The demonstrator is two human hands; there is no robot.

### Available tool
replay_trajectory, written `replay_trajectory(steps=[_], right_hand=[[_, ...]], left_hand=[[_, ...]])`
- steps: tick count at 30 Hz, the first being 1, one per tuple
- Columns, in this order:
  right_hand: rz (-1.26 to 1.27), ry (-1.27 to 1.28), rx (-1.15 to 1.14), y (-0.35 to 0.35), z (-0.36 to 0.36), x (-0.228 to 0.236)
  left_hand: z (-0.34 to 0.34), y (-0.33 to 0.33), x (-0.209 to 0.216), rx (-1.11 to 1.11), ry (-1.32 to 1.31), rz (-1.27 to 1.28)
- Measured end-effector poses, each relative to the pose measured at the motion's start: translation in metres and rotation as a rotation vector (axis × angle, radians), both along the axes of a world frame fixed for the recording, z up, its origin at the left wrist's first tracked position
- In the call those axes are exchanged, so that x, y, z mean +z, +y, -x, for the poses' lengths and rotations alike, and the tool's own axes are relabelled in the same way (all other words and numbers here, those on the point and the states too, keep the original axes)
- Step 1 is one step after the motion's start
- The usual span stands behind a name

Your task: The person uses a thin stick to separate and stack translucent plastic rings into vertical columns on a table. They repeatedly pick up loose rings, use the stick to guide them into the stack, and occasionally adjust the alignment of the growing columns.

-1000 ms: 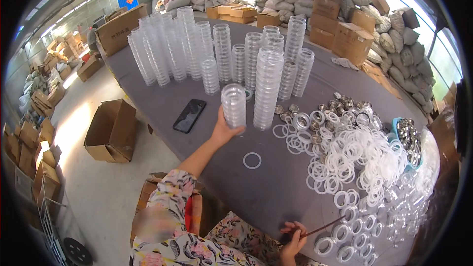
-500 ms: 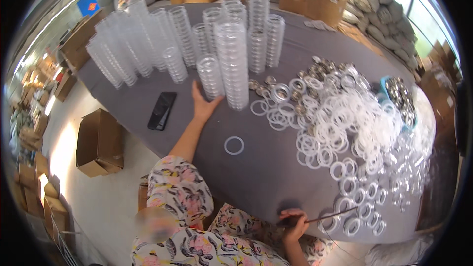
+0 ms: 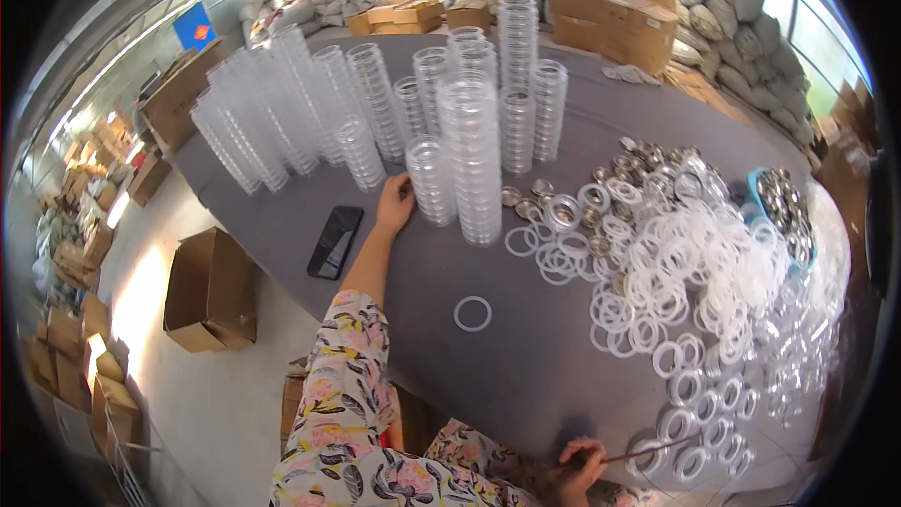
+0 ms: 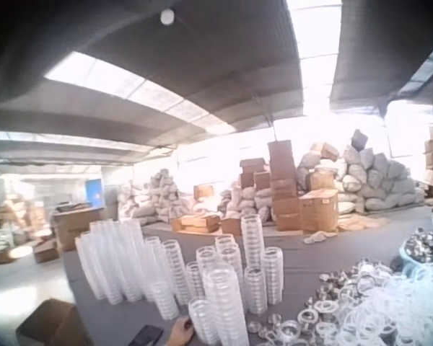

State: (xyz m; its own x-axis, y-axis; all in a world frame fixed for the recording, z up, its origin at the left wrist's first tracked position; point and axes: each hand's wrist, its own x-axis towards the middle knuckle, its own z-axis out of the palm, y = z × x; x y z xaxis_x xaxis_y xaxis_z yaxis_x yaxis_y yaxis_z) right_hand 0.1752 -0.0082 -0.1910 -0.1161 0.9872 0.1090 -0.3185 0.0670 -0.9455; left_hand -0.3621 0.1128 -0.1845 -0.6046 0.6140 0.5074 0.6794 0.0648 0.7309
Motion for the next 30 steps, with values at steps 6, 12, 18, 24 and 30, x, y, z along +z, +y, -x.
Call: replay_trajectory(steps=[6, 12, 18, 24, 30], right_hand=[[0.075, -0.058, 0.11, -0.008, -0.022, -0.014], [0.032, -0.152, 0.131, -0.006, -0.037, -0.037], [0.182, -0.413, 0.297, 0.002, -0.041, -0.001], [0.013, -0.216, -0.174, 0.0, 0.006, -0.005], [0.057, -0.187, -0.305, 0.021, -0.009, 0.043]], left_hand=[[0.005, 0.028, -0.004, -0.09, 0.301, 0.06], [0.001, 0.003, 0.005, 0.038, 0.264, 0.095], [-0.024, -0.045, 0.023, 0.262, 0.036, 0.009], [-0.121, -0.131, 0.059, 0.056, -0.083, -0.112], [-0.293, -0.14, 0.066, -0.759, 0.283, 0.087]])
